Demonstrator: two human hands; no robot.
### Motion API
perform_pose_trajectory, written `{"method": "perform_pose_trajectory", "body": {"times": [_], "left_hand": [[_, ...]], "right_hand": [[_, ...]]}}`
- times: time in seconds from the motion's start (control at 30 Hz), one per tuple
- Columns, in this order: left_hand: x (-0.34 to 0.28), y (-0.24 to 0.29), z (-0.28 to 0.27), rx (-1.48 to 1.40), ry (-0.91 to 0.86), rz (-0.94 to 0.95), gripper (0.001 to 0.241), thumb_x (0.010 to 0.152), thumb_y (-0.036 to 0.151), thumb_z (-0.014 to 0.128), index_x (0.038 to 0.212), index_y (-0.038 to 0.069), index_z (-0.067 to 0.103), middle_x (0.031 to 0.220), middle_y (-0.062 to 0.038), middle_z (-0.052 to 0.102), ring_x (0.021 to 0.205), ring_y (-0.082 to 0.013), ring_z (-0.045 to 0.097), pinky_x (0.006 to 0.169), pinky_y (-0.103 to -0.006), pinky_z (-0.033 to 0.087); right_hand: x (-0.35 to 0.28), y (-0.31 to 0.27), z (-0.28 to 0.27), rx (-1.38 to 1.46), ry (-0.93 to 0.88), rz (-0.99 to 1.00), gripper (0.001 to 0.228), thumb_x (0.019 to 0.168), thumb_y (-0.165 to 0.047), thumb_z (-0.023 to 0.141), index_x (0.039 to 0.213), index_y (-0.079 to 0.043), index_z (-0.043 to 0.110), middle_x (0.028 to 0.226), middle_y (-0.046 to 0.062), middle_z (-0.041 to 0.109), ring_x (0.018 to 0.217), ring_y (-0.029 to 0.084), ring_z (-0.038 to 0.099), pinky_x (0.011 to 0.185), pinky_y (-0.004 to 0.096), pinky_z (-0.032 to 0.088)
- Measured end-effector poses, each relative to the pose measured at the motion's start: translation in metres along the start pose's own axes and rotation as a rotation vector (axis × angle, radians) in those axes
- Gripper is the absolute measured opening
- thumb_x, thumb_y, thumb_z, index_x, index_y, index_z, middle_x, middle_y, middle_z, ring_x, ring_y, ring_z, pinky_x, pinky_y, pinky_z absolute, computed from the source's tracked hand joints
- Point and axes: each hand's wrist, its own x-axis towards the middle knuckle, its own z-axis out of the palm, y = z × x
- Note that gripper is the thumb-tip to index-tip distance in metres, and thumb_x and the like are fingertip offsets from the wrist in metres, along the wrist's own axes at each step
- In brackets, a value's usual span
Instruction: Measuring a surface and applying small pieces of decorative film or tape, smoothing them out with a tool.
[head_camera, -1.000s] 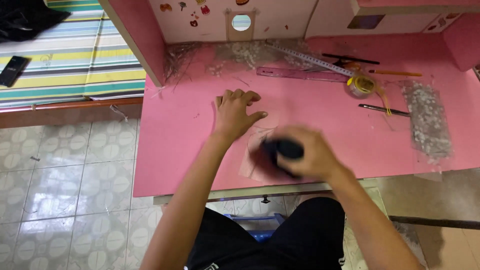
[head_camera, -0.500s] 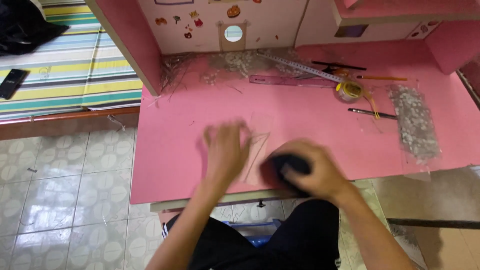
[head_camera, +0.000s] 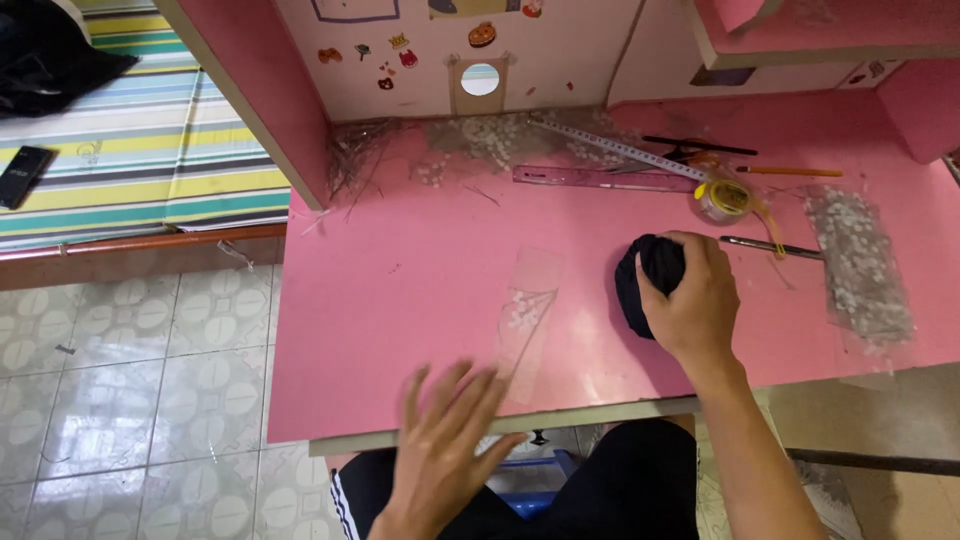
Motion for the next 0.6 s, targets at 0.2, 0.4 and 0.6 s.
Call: {"method": "perform_pose_trajectory", "body": {"times": [0.2, 0.4, 0.6], "left_hand": [[-0.002, 0.007, -0.001, -0.051, 0.061, 0.058, 0.03, 0.097, 0.027, 0.071, 0.122, 0.01, 0.072, 0.128, -0.006, 0.072, 0.127, -0.0256, 0.063, 0.112, -0.0574, 0.04], [-0.085, -0.043, -0.008, -0.03, 0.102, 0.16, 0.021, 0.101, 0.022, 0.059, 0.117, 0.023, 0.073, 0.122, 0.008, 0.074, 0.12, -0.0158, 0.067, 0.107, -0.0459, 0.042], [-0.389, -0.252, 0.026, -0.136, -0.8, -0.322, 0.095, 0.06, 0.044, 0.059, 0.153, 0.047, 0.045, 0.159, 0.027, 0.047, 0.143, 0.0074, 0.046, 0.118, -0.026, 0.031]], "right_hand": [[0.005, 0.002, 0.007, -0.046, 0.043, -0.065, 0.038, 0.095, -0.028, 0.073, 0.124, -0.006, 0.064, 0.12, 0.015, 0.066, 0.11, 0.037, 0.061, 0.082, 0.054, 0.053], [0.034, -0.01, 0.029, -0.124, -0.03, -0.039, 0.041, 0.092, -0.038, 0.075, 0.122, -0.01, 0.068, 0.117, 0.016, 0.068, 0.104, 0.039, 0.063, 0.078, 0.054, 0.054], [0.036, -0.112, 0.073, -0.01, -0.149, -0.164, 0.034, 0.081, -0.046, 0.073, 0.104, -0.021, 0.076, 0.105, 0.009, 0.074, 0.098, 0.036, 0.065, 0.075, 0.056, 0.051]]}}
